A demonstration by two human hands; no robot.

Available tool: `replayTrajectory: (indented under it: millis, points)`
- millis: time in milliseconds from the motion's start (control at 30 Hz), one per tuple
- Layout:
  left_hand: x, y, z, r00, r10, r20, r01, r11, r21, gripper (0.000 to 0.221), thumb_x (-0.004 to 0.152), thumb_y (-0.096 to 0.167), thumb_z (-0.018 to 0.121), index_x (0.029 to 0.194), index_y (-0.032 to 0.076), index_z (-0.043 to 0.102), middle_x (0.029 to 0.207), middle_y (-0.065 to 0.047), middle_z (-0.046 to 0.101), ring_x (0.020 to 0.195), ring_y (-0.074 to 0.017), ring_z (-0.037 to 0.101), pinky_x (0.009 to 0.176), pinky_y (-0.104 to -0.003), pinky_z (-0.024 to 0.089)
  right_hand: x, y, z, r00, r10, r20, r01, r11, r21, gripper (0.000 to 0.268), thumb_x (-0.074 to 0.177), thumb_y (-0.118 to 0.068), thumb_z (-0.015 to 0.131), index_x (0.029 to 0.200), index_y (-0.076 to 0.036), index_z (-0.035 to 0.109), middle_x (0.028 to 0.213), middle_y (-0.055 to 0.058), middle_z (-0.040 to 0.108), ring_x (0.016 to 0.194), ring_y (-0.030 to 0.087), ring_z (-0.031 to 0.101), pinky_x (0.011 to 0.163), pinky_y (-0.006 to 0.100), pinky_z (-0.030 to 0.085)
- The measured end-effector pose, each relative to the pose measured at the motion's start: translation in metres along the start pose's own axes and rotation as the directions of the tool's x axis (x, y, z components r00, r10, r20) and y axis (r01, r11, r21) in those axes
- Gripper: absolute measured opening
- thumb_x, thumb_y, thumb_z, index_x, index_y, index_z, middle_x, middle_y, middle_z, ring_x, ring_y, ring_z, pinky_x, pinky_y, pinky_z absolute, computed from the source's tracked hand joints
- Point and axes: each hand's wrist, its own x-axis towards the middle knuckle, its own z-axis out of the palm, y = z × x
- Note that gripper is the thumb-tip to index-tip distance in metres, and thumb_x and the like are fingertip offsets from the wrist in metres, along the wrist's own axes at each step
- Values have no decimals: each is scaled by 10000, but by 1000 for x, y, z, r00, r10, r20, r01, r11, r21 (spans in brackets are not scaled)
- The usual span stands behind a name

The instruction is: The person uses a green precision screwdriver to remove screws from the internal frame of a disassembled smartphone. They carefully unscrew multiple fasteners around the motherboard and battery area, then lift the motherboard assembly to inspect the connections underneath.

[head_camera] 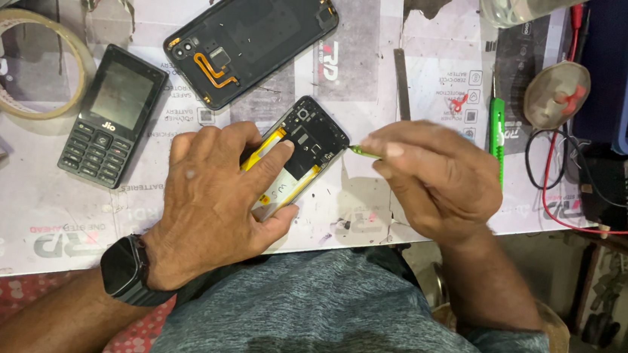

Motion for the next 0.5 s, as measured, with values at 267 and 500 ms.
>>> replayTrajectory:
  millis: [267,500]
  points:
    - [0,0,0,1000,-12,7,12,1000,-7,691,668,396,864,1255,74,693,1155,-142,554,1029,-324,514,870,-495,357,6,-3,1,999,-38,10,38,999,16,342,872,103,713,1171,15,574,1004,243,697,909,336,747,752,384,648]
    - [3,3,-3,1000,-17,12,17,1000,-12,679,674,381,865,1253,68,694,1143,-141,558,1026,-322,522,869,-494,356,7,-10,0,1000,4,8,-4,1000,-23,343,901,118,696,1198,0,573,1048,249,703,952,325,747,780,372,635]
